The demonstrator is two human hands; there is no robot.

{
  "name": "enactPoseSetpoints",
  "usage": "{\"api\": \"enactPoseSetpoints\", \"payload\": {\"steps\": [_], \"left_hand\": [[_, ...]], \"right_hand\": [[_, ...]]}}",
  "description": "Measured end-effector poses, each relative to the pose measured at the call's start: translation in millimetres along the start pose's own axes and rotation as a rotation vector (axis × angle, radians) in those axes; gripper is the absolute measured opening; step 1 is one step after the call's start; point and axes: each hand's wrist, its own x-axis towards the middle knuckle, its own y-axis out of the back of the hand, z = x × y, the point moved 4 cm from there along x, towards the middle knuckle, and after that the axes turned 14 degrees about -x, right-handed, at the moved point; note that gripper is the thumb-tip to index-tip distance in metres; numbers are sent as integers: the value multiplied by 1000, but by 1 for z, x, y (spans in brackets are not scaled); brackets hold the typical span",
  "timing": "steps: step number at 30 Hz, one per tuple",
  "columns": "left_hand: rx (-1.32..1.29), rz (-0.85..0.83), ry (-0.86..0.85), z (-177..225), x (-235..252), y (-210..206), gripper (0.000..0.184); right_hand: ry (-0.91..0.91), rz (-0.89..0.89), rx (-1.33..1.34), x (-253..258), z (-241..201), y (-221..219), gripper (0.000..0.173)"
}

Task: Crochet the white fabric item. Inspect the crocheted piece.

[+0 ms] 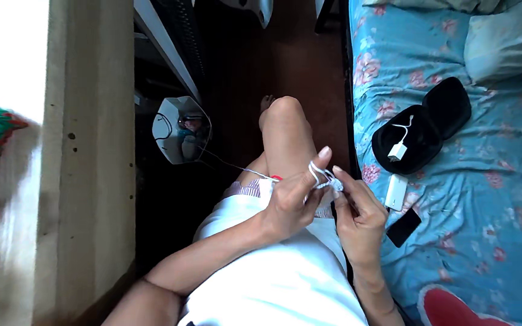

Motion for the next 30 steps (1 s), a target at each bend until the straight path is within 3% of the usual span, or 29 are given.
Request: {"api": "enactPoseSetpoints", "payload": {"steps": [2, 4, 6, 8, 15, 21, 26, 30], "left_hand": [[-98, 37, 54, -1, -2, 0, 58], [-349, 115, 312, -3, 1, 5, 77], [-560, 172, 610, -6, 7, 12, 91], [-637, 170, 726, -10, 11, 17, 90], [-671, 132, 757, -8, 19, 24, 82], [-765, 131, 850, -11, 19, 31, 76], [-745, 113, 835, -14, 17, 28, 76], [-507, -9, 502, -5, 11, 14, 72]], "right_hand": [[-83, -28, 193, 5, 0, -2, 36], [-45, -8, 266, 8, 4, -4, 37], [114, 85, 93, 5, 8, -5, 28], [251, 172, -92, 2, 12, -2, 22], [398, 226, -297, -1, 14, 7, 17], [440, 215, -303, -3, 17, 10, 16], [276, 56, 63, -1, 29, 11, 14], [25, -157, 513, 4, 31, 3, 34]]}}
